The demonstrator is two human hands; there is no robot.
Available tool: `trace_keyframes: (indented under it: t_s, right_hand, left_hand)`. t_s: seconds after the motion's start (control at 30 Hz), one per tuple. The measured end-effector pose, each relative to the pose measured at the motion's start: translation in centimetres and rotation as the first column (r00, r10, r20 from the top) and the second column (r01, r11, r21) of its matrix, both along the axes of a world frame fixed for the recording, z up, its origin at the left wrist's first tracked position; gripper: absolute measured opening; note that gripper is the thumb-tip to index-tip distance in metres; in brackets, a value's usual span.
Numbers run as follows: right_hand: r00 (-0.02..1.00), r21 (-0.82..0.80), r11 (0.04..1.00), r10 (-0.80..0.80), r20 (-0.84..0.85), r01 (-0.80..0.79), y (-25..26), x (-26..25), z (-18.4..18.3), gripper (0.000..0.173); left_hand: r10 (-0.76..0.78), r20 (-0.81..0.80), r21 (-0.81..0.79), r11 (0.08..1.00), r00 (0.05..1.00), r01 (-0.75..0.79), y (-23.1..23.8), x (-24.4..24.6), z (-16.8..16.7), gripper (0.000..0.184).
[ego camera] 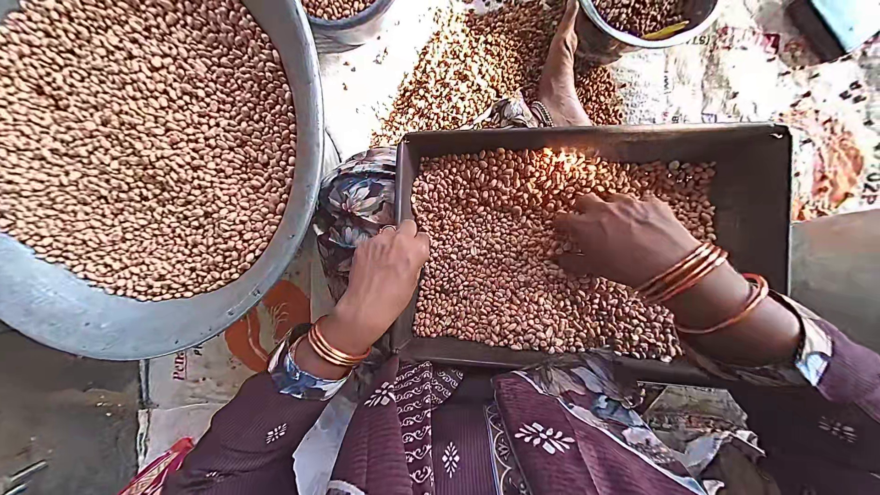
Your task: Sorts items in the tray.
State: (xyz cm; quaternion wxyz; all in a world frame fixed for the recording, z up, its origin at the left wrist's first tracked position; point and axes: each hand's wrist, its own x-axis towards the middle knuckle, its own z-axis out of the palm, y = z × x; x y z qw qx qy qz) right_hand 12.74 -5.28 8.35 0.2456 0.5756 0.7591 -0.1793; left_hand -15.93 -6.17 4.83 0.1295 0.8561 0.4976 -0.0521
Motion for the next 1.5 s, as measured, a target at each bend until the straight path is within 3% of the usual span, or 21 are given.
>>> trace_keyframes:
  t_s: [0.07, 0.13, 0.2, 0.3, 0.37, 0.43, 0.57, 0.63, 0.7, 0.77, 0.83, 0.9, 0.97, 1.03, 1.07, 1.13, 1.23, 1.33, 1.5]
  right_hand:
    - [0.999, 0.05, 0.998, 0.037, -0.036, -0.036, 0.0, -0.7, 1.2, 0.027]
    - [0.956, 0.19, 0.969, 0.197, -0.217, -0.157, 0.9, -2.4, 1.3, 0.019]
    - [0.855, 0.289, 0.922, 0.357, -0.375, -0.259, 3.1, -5.1, 0.3, 0.02]
    - [0.706, 0.411, 0.847, 0.516, -0.485, -0.337, 6.3, -9.9, -3.2, 0.025]
    - [0.721, 0.368, 0.868, 0.487, -0.494, -0.334, 7.2, -12.1, -5.3, 0.023]
    - [0.797, 0.289, 0.904, 0.418, -0.436, -0.316, 7.3, -12.7, -6.2, 0.022]
    - [0.88, 0.203, 0.947, 0.308, -0.363, -0.247, 5.7, -9.9, -5.9, 0.033]
    - [0.911, 0.175, 0.962, 0.257, -0.321, -0.21, 5.0, -7.3, -5.5, 0.031]
    - [0.944, 0.147, 0.976, 0.194, -0.268, -0.159, 4.0, -4.5, -4.8, 0.044]
    - [0.974, 0.112, 0.989, 0.117, -0.197, -0.096, 3.1, -2.1, -4.0, 0.058]
    - [0.987, 0.093, 0.995, 0.041, -0.157, -0.027, 2.0, -0.1, -2.9, 0.064]
    - [0.993, 0.027, 0.998, -0.053, -0.105, 0.056, 1.4, 1.6, -1.4, 0.058]
    - [0.992, 0.003, 0.996, -0.084, -0.091, 0.084, 1.1, 3.3, -0.1, 0.038]
    - [0.981, 0.078, 0.994, -0.064, -0.184, 0.08, 0.4, 5.2, 1.1, 0.016]
    - [0.965, 0.149, 0.985, -0.047, -0.257, 0.087, -0.2, 5.9, 1.8, 0.015]
    - [0.933, 0.275, 0.955, -0.003, -0.36, 0.109, -1.2, 6.9, 3.4, 0.019]
    - [0.889, 0.409, 0.899, 0.052, -0.455, 0.157, -2.2, 7.4, 5.1, 0.027]
    - [0.886, 0.42, 0.887, 0.027, -0.463, 0.193, -2.7, 7.4, 5.3, 0.031]
    - [0.912, 0.284, 0.94, -0.063, -0.406, 0.192, -2.8, 8.7, 3.9, 0.028]
  left_hand:
    - [-0.03, -0.059, 0.045, 0.998, 0.998, 0.033, -0.1, 0.4, -0.2, 0.016]
    - [-0.057, -0.099, 0.076, 0.995, 0.993, 0.065, -0.1, 0.7, -0.4, 0.017]
    - [-0.069, -0.125, 0.066, 0.995, 0.99, 0.078, -0.2, 1.0, -0.3, 0.012]
    - [-0.073, -0.187, -0.02, 0.997, 0.98, 0.071, -0.5, 1.6, 0.2, 0.004]
    - [-0.068, -0.209, -0.023, 0.998, 0.975, 0.065, -0.7, 1.7, -0.1, 0.001]
    - [-0.09, -0.156, 0.008, 0.996, 0.984, 0.092, -0.7, 1.2, -0.6, 0.005]
    - [-0.057, 0.23, -0.053, 0.996, 0.972, 0.071, 0.7, -0.5, -0.2, 0.013]
    - [0.113, 0.479, -0.221, 0.975, 0.87, -0.005, 1.7, -0.8, 0.9, 0.012]
    - [0.407, 0.662, -0.515, 0.857, 0.629, -0.012, 2.3, -0.9, 2.1, 0.006]
    - [0.661, 0.659, -0.733, 0.672, 0.359, 0.108, 3.1, -1.0, 2.2, 0.017]
    - [0.764, 0.599, -0.801, 0.567, 0.241, 0.193, 4.2, -0.8, 1.8, 0.026]
    - [0.747, 0.602, -0.797, 0.584, 0.281, 0.153, 4.4, -0.6, 1.7, 0.029]
    - [0.611, 0.646, -0.687, 0.727, 0.458, -0.001, 4.2, -0.2, 1.8, 0.02]
    - [0.345, 0.595, -0.369, 0.92, 0.726, -0.134, 5.0, 0.2, 1.7, 0.012]
    - [0.213, 0.529, -0.188, 0.973, 0.822, -0.132, 5.5, 0.3, 1.5, 0.013]
    - [0.07, 0.357, 0.04, 0.995, 0.932, -0.09, 6.7, 0.5, 0.9, 0.018]
    - [0.068, 0.139, 0.096, 0.992, 0.988, -0.082, 8.4, 1.1, 0.3, 0.021]
    - [0.085, 0.011, 0.064, 0.994, 0.996, -0.086, 9.2, 2.3, 0.2, 0.022]
    - [0.077, -0.002, 0.001, 0.997, 0.997, -0.077, 9.5, 2.8, -0.2, 0.021]
